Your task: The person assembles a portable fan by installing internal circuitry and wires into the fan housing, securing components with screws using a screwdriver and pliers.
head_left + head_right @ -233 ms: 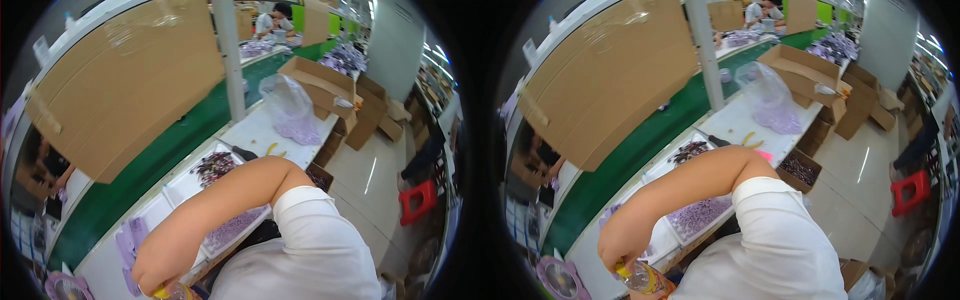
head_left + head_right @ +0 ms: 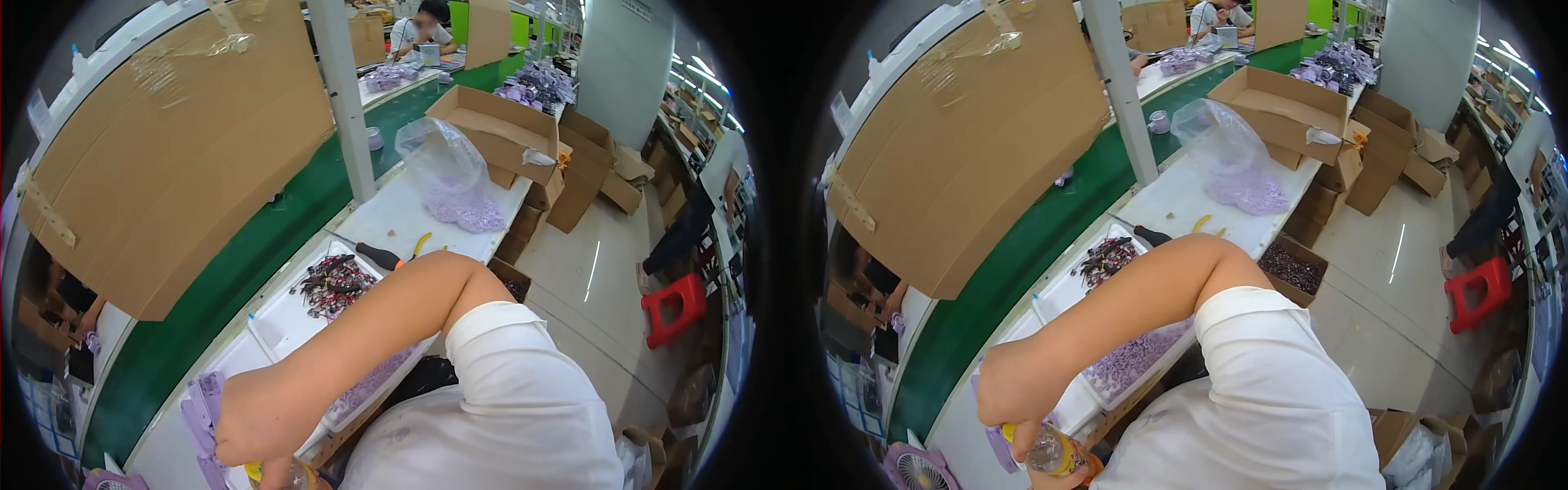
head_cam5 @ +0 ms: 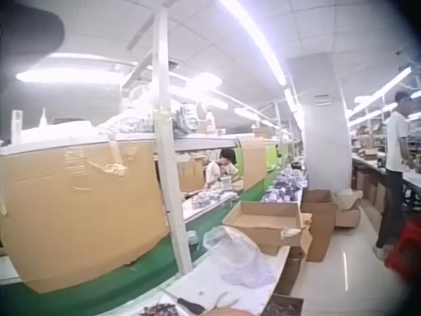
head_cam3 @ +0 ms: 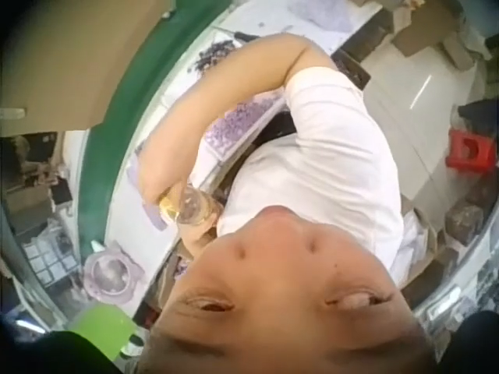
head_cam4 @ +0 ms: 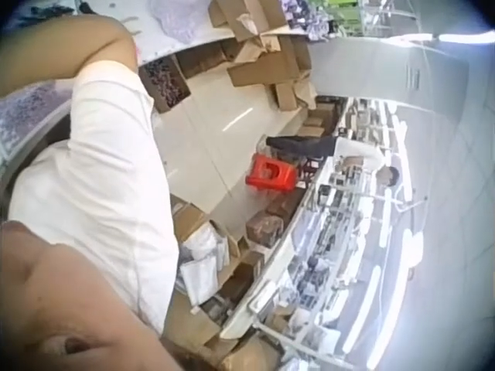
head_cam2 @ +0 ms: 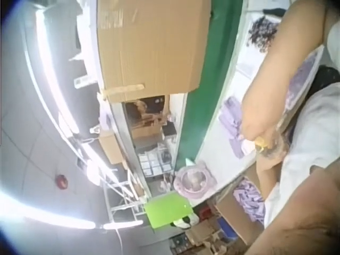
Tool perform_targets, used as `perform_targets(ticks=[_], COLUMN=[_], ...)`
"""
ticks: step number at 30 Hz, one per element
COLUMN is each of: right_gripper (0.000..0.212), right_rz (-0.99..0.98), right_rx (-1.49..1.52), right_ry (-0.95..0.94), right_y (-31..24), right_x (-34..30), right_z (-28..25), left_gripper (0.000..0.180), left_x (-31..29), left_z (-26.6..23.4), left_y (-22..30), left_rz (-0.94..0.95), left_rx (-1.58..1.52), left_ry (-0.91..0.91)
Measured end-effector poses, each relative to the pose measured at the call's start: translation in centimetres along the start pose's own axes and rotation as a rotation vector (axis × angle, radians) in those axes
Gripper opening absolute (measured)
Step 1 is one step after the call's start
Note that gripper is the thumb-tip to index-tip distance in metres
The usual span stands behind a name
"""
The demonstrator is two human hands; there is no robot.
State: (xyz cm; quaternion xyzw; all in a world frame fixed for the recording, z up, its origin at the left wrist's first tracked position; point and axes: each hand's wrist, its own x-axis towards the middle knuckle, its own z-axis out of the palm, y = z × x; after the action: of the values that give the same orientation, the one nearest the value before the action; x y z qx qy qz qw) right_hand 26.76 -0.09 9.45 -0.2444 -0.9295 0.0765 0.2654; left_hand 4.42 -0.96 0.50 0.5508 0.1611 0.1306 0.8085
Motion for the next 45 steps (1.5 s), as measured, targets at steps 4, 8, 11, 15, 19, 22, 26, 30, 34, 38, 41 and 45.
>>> perform_targets(ticks=[4, 8, 11, 15, 19, 22, 26, 30, 34, 38, 41, 45], right_gripper=[0.043, 0.041, 0.042, 0.043, 0.033, 0.027, 0.023, 0.024, 0.025, 0.027, 0.033, 0.028], right_rz=[-0.077, 0.281, 0.333, 0.135, 0.142, -0.247, -0.424, 0.002, 0.529, 0.627, 0.03, -0.558], right_rx=[-0.028, -0.091, 0.088, 0.286, -0.043, -0.025, -0.22, -0.289, -0.174, 0.119, -0.173, -0.181], right_ry=[0.226, -0.009, 0.053, 0.078, -0.057, 0.334, 0.393, 0.179, 0.061, 0.085, 0.179, 0.498], right_y=[0.2, -0.5, 0.1, 0.9, 0.9, 2.9, 3.9, 4.0, 6.4, 6.0, 4.6, 4.4], right_x=[-1.0, -1.7, -2.5, -3.4, -3.5, -2.7, -2.3, -2.5, -2.8, -1.9, -1.6, -1.2], right_z=[-0.3, -2.0, -1.7, -2.2, -4.2, -1.7, -0.6, -1.5, 0.4, -0.4, -1.4, 0.0], left_gripper=[0.057, 0.049, 0.046, 0.047, 0.05, 0.055, 0.062, 0.068, 0.074, 0.067, 0.068, 0.07], left_x=[2.0, 3.0, 3.6, 4.3, 4.4, 5.1, 6.1, 6.7, 7.4, 6.7, 6.1, 5.4], left_z=[1.7, 2.2, 1.5, 3.7, 0.1, -0.1, -0.2, -0.3, -0.5, -2.5, -1.7, 0.1], left_y=[0.8, 0.9, 0.2, 0.2, 1.1, 1.3, 1.6, 1.5, 1.8, 1.5, 1.7, 2.4], left_rz=[0.023, 0.046, 0.05, 0.164, 0.041, 0.103, 0.198, 0.295, 0.245, 0.225, 0.196, 0.157], left_rx=[0.155, 0.307, 0.3, -0.894, 0.191, 0.374, 0.625, 0.875, 1.022, 1.006, 0.952, 0.89], left_ry=[0.111, 0.232, 0.381, 0.381, 0.176, 0.304, 0.481, 0.678, 0.874, 0.831, 0.762, 0.658])
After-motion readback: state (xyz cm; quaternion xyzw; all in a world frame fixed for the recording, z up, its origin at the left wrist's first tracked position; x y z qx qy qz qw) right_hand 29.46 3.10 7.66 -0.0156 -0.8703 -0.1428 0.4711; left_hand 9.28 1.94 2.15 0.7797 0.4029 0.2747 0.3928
